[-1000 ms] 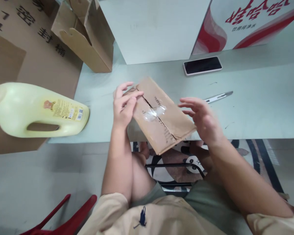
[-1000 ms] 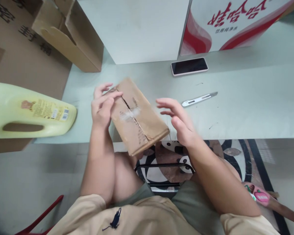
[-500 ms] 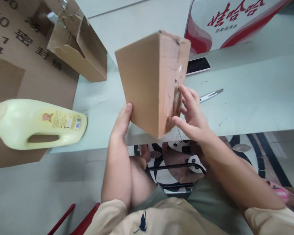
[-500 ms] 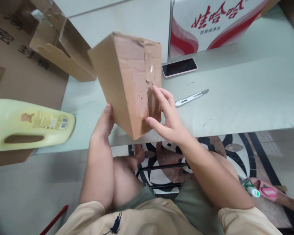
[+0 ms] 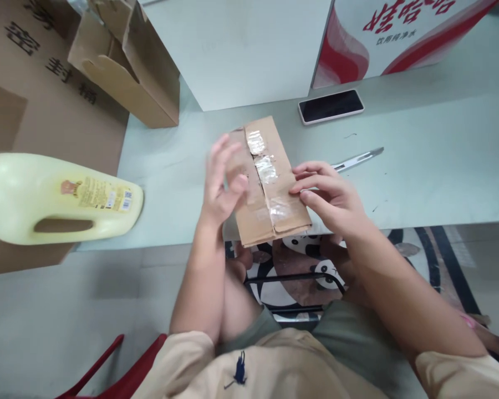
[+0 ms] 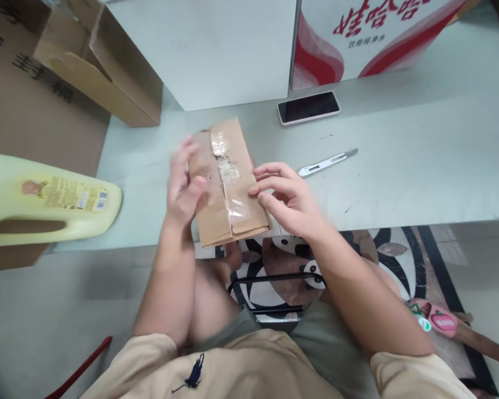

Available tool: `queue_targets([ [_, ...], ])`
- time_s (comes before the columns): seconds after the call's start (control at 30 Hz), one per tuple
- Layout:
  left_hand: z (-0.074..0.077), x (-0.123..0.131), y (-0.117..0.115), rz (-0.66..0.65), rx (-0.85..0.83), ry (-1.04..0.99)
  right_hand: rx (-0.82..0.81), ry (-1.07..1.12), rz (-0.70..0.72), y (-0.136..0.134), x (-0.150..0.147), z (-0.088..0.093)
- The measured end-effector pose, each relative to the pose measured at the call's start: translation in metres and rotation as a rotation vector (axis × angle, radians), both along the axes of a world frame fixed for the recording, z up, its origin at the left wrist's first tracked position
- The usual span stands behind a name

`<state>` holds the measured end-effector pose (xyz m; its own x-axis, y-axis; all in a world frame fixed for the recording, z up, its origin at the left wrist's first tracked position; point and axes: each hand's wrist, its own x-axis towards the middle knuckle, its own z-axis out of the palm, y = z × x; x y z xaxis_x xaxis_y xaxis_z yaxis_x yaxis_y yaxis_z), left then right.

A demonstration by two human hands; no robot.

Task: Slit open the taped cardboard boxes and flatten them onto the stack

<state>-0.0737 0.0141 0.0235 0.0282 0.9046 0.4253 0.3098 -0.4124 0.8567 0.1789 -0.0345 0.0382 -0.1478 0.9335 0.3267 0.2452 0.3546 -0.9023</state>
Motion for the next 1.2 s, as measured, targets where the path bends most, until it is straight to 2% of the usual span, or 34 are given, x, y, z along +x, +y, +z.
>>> queue_targets([
  [0.03,0.001,0.003,0.0,-0.077,0.005,0.034,-0.03,-0.004,-0.042,0.003,0.003,-0.004],
  [0.1,0.004,0.008,-0.001,-0.152,-0.019,0.068,-0.115,-0.103,-0.251,0.012,0.016,-0.014],
  [0.17,0.006,0.01,-0.002,-0.155,-0.025,0.053,-0.244,-0.341,-0.482,0.023,0.035,-0.024],
  [0.23,0.007,0.011,-0.003,-0.149,-0.032,0.021,-0.409,-0.615,-0.558,0.031,0.055,-0.032],
  [0.33,0.007,0.012,-0.002,-0.125,-0.068,-0.034,-0.588,-0.808,-0.529,0.035,0.071,-0.038],
  [0.43,0.004,0.018,-0.001,-0.076,-0.048,-0.026,-0.548,-0.761,-0.541,0.033,0.069,-0.036],
  [0.5,0.0,0.024,-0.001,-0.008,-0.014,-0.001,-0.484,-0.529,-0.534,0.03,0.064,-0.029],
  [0.57,-0.004,0.029,-0.001,0.06,0.003,0.027,-0.412,-0.132,-0.449,0.026,0.061,-0.015],
  [0.67,-0.009,0.032,0.001,0.087,0.014,0.115,-0.23,0.448,-0.137,0.015,0.058,0.014],
  [0.73,-0.011,0.031,0.003,0.074,0.037,0.19,-0.099,0.615,0.049,0.004,0.054,0.033],
  [0.8,-0.012,0.03,0.004,0.068,0.069,0.238,-0.018,0.593,0.082,-0.008,0.047,0.047],
  [0.9,-0.013,0.028,0.005,0.071,0.092,0.254,0.011,0.388,-0.031,-0.023,0.032,0.054],
  [1.03,-0.013,0.029,0.004,0.07,0.086,0.238,0.021,0.157,-0.094,-0.028,0.021,0.047],
  [1.2,-0.013,0.03,0.003,0.07,0.086,0.198,0.015,0.06,-0.083,-0.029,0.021,0.042],
])
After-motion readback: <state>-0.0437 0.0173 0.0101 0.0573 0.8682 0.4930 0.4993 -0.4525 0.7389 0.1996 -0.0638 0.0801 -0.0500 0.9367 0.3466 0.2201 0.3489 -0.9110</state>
